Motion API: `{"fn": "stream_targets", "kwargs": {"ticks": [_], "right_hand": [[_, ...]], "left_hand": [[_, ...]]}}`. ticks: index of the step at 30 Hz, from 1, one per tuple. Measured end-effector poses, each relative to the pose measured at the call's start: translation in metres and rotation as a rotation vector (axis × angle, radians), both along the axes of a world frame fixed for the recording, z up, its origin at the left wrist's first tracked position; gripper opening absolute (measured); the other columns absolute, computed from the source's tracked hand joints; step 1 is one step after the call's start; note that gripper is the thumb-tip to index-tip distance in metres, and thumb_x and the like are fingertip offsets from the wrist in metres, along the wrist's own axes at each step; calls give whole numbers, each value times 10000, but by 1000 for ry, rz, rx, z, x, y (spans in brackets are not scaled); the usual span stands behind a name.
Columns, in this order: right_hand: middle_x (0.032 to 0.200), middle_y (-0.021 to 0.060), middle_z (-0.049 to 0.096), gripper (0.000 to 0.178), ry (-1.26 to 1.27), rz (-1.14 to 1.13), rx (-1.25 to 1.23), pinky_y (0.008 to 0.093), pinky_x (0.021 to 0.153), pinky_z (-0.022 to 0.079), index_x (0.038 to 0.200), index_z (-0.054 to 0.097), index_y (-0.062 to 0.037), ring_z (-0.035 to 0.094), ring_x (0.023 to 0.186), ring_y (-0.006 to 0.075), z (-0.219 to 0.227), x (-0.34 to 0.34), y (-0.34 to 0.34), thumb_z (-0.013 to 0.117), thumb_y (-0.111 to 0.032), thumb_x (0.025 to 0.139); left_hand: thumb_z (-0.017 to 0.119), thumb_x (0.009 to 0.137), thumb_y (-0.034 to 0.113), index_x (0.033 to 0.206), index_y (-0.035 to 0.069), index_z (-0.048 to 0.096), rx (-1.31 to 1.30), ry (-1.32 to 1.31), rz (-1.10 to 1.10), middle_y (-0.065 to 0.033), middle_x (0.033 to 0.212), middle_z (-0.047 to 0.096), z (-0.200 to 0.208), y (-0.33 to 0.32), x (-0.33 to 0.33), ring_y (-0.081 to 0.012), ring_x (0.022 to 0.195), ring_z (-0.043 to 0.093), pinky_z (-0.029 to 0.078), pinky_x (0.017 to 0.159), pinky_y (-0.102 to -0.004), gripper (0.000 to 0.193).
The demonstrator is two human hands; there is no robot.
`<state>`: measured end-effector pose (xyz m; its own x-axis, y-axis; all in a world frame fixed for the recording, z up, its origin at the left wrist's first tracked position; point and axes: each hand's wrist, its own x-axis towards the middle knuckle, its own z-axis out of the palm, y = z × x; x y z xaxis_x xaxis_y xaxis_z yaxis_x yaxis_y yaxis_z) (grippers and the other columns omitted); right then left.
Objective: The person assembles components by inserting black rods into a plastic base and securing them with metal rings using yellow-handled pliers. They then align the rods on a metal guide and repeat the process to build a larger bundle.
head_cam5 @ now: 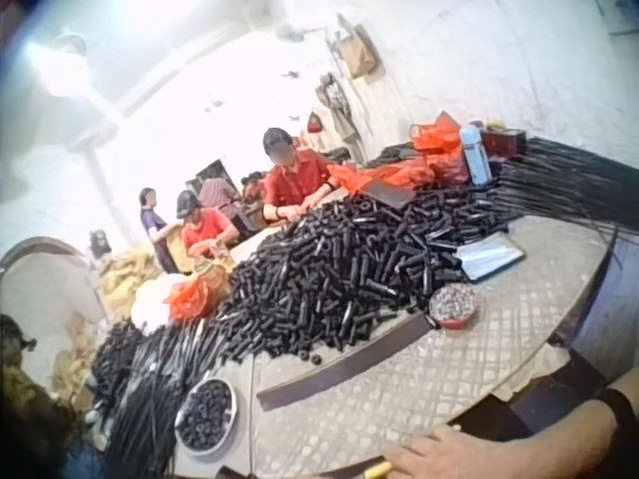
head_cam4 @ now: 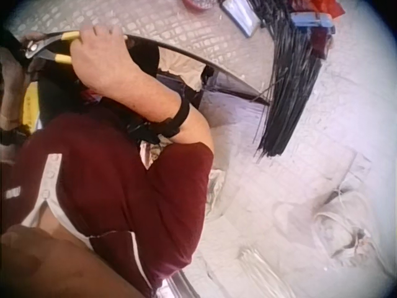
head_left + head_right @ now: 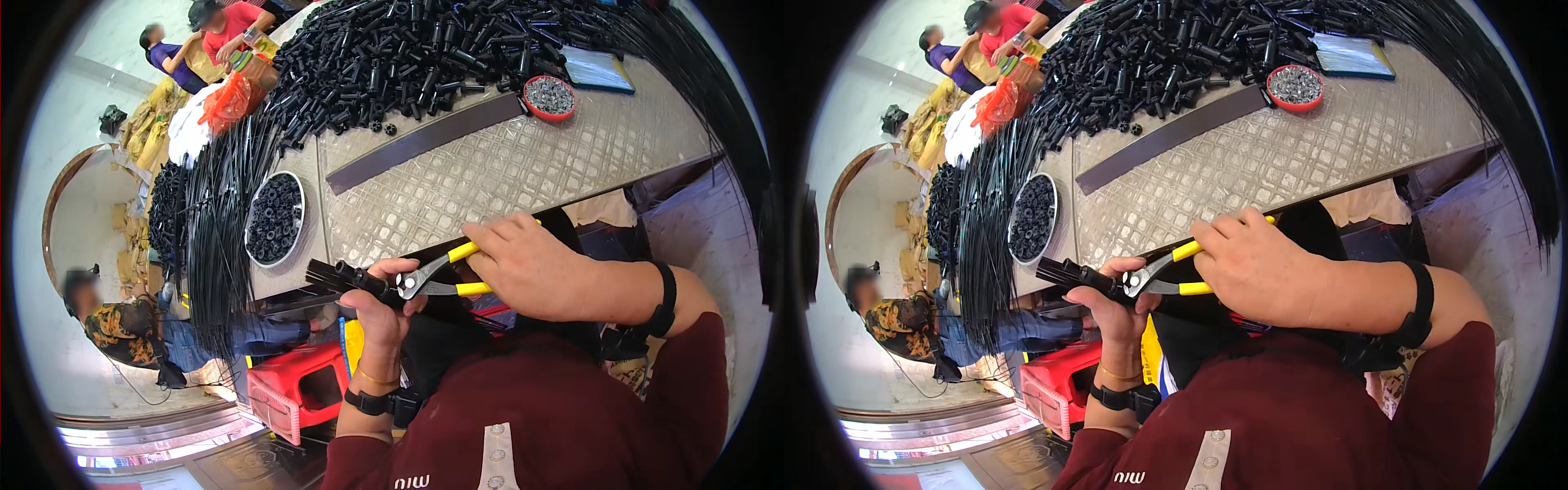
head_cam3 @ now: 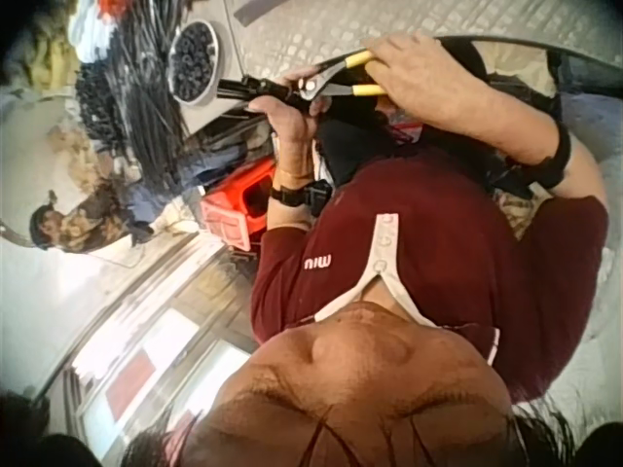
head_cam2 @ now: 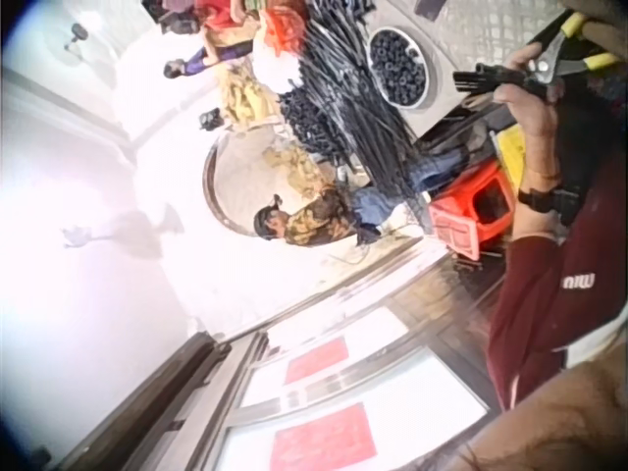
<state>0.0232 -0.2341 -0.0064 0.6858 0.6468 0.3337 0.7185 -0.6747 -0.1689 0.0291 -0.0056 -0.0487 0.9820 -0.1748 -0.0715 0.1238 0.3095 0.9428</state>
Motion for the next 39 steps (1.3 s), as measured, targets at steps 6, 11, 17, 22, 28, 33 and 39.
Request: {"fn": "stream_targets", "kwargs": {"ticks": [6,11,17,22,28,33,39], "right_hand": [[1244,206,480,239,-11,-16,-94,467,863,378,938,614,-10,488,1106,293,8,-1,4,527,-181,796],[1233,197,485,242,96,-9,-203,417,797,386,922,619,-17,499,1063,266,22,-3,5,540,-202,790],[1107,155,528,222,46,13,-148,380,748,374,867,622,-25,510,969,236,14,-5,11,566,-212,761],[1030,128,536,206,13,34,-122,357,711,367,849,622,-35,505,909,227,16,-5,18,568,-206,747],[907,86,550,171,134,30,-95,373,703,389,788,657,-50,508,906,218,13,-7,19,558,-189,770],[917,89,555,173,160,33,-145,376,695,402,805,663,-45,524,906,229,22,-8,17,568,-184,766],[910,90,561,172,144,18,-175,376,693,407,803,667,-44,533,899,236,28,-9,14,576,-183,758]], "left_hand": [[255,669,860,939,4,552,-10,-32,-4,-35,559,501,-2,1,0,-84,400,362,307,392,-221,945],[278,681,844,986,20,537,-8,-60,42,-59,650,529,-7,1,-3,-85,399,366,311,386,-220,916],[324,709,807,959,50,518,-100,-173,130,-69,685,500,-5,-2,-2,-91,388,370,311,364,-217,820],[314,703,806,929,62,492,-141,-209,13,-58,642,474,-12,14,-2,-89,377,362,303,348,-221,798],[761,695,252,1016,30,464,-35,-286,-55,-31,677,488,-5,16,-5,-89,463,457,379,408,-212,490],[804,621,208,1013,14,450,85,-233,1,-46,714,521,-15,27,-8,-97,520,504,391,435,-211,562],[772,654,133,977,18,484,27,-112,-49,-30,739,530,-4,22,-14,-80,565,489,394,494,-201,447]]}}
